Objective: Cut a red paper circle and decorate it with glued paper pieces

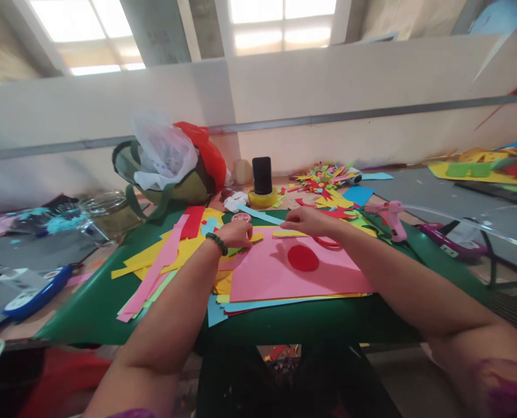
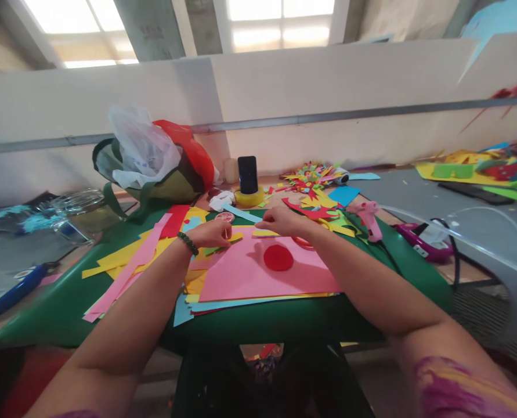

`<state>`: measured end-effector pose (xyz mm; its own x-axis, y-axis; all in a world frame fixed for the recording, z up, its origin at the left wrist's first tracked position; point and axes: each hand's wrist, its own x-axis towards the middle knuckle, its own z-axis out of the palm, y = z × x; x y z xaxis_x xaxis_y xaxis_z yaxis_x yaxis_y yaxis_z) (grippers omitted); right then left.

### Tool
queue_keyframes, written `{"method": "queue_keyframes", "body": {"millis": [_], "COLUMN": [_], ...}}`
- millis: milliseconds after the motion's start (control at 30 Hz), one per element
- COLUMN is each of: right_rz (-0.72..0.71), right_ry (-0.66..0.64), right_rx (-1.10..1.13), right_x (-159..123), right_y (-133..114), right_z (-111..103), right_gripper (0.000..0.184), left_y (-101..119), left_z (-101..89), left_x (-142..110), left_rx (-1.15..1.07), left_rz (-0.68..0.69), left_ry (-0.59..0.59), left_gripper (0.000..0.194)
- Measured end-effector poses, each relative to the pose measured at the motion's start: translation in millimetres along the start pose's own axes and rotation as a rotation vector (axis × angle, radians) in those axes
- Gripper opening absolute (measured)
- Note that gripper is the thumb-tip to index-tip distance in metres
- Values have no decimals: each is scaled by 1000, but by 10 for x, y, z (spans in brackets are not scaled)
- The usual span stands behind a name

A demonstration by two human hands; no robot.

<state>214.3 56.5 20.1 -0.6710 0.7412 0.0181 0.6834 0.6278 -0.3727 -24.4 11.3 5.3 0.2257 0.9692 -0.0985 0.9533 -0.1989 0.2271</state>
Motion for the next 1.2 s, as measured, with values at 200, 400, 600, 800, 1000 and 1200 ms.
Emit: {"method": "queue_keyframes", "body": {"millis": [200,400,600,800,1000,1200], "right_rz": [92,210,248,225,322,243], "right_ry": [-70,-67,-82,22,-51,21], "right_rx": [-74,-160,-163,-121,-96,47], "right_x": [495,829,920,877,959,1015], "right_y": [-24,23,140,149,148,172], "right_z": [12,188,215,169,287,301], "right_gripper": [30,26,26,27,26,23], "left_y": [-89,-184,-261,-240,-180,-179], "left_z": [-21,-157,-266,-250,-226,-223], "left_x": [28,-10,-79,-75,-64,-61], "left_rx": [-100,-44,-75,-109,-68,-92], "left_rz": [16,-259,-371,-323,-321,-313], "left_ry": [214,542,602,535,475,413], "left_gripper": [29,21,20,24,23,22]}}
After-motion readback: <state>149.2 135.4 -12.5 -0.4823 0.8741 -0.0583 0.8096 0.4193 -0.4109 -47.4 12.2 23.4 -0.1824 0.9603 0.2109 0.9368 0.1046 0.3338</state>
